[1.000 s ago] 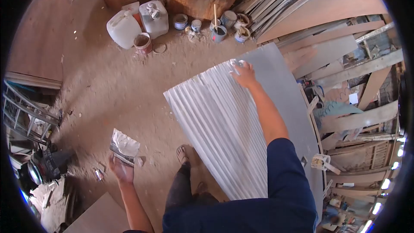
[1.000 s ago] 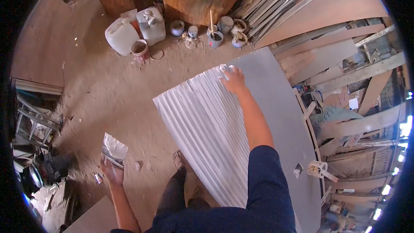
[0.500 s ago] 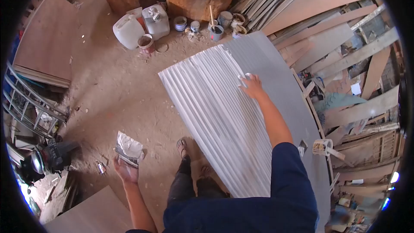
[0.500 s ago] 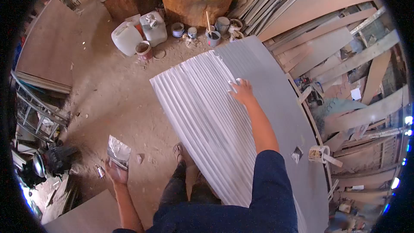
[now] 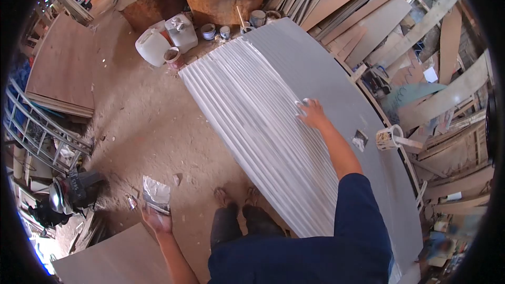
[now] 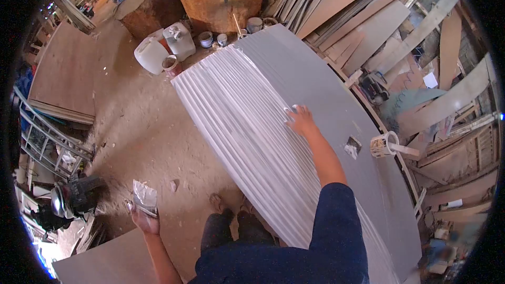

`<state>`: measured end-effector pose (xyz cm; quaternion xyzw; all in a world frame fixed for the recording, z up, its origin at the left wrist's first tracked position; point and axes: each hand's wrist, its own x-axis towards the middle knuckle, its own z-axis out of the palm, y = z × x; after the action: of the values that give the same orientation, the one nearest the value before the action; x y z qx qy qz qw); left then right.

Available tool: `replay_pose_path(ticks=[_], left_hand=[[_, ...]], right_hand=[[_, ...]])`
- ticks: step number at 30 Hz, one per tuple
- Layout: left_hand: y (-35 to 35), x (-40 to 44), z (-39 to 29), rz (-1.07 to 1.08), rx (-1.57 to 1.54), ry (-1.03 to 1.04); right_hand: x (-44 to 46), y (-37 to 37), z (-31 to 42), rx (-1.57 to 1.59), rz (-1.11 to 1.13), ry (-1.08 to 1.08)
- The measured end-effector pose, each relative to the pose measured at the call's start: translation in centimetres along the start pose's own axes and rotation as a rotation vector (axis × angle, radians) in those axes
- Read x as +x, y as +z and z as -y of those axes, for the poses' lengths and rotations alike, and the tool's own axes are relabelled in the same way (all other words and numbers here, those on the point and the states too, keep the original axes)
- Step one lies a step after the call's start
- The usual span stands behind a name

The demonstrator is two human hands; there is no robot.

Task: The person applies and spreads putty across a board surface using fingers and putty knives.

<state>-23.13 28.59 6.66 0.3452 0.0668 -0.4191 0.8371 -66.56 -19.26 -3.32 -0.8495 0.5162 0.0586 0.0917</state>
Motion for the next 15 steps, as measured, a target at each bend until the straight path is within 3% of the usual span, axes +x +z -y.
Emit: replay_pose_path(ticks=[10,13,15], left_hand=[[-2.4,-9.3,1.6,0.131,0.024,-0.002],[-2.6,-12.4,3.2,0.025,0.031,0.046],[-2.7,-15.3,4.2,0.084,0.006,-0.005]], right_hand=[[-14.0,1.9,-5.2,-0.002,0.009,0.076],[-18.0,3.6,-7.6,-0.007,-0.02,0.067],[-21.1,4.8,-9.0,-0.006,-0.134,0.024]])
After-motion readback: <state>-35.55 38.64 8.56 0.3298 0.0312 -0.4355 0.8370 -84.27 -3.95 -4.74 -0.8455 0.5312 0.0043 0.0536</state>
